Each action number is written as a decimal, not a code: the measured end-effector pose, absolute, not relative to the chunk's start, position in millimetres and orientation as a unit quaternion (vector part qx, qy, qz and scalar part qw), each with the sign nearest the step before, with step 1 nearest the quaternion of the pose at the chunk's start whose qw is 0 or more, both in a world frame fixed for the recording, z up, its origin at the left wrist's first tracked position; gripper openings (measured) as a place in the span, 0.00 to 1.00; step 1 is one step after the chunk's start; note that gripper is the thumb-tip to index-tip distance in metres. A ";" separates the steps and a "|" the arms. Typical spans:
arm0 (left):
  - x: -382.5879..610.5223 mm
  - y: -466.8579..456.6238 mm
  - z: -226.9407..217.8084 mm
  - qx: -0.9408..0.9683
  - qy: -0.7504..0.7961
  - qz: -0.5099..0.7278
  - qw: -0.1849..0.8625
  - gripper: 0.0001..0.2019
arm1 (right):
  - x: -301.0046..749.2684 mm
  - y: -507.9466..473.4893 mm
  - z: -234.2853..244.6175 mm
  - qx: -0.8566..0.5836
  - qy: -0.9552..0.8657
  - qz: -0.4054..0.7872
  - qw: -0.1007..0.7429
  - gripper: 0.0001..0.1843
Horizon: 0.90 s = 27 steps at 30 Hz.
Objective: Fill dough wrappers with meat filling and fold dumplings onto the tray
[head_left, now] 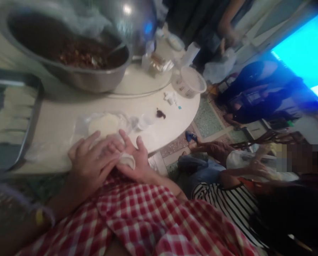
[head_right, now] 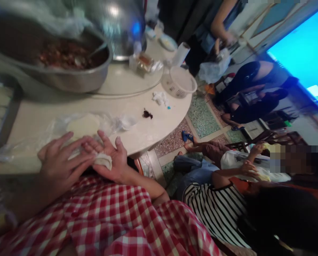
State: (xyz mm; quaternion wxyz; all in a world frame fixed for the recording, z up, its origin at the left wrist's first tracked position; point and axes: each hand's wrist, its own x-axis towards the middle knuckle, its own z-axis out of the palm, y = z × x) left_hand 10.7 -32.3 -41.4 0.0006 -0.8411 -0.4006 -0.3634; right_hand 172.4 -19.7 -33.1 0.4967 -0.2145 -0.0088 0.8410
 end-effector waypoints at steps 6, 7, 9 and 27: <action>2.8 -16.8 -65.7 -0.843 -0.369 -0.391 0.036 0.15 | 166.4 -9.5 -48.2 -0.168 -0.006 0.854 0.493 0.28; 2.0 -14.6 -68.5 -0.846 -0.365 -0.387 0.044 0.17 | 165.1 -8.2 -49.3 -0.166 -0.010 0.851 0.499 0.29; 1.1 -12.5 -71.2 -0.854 -0.356 -0.377 0.043 0.16 | 163.0 -8.5 -49.7 -0.166 -0.013 0.847 0.505 0.29; 5.8 4.7 -31.4 -0.931 -0.220 -0.288 0.043 0.13 | 175.0 -15.0 -45.6 -0.118 0.020 0.886 0.448 0.33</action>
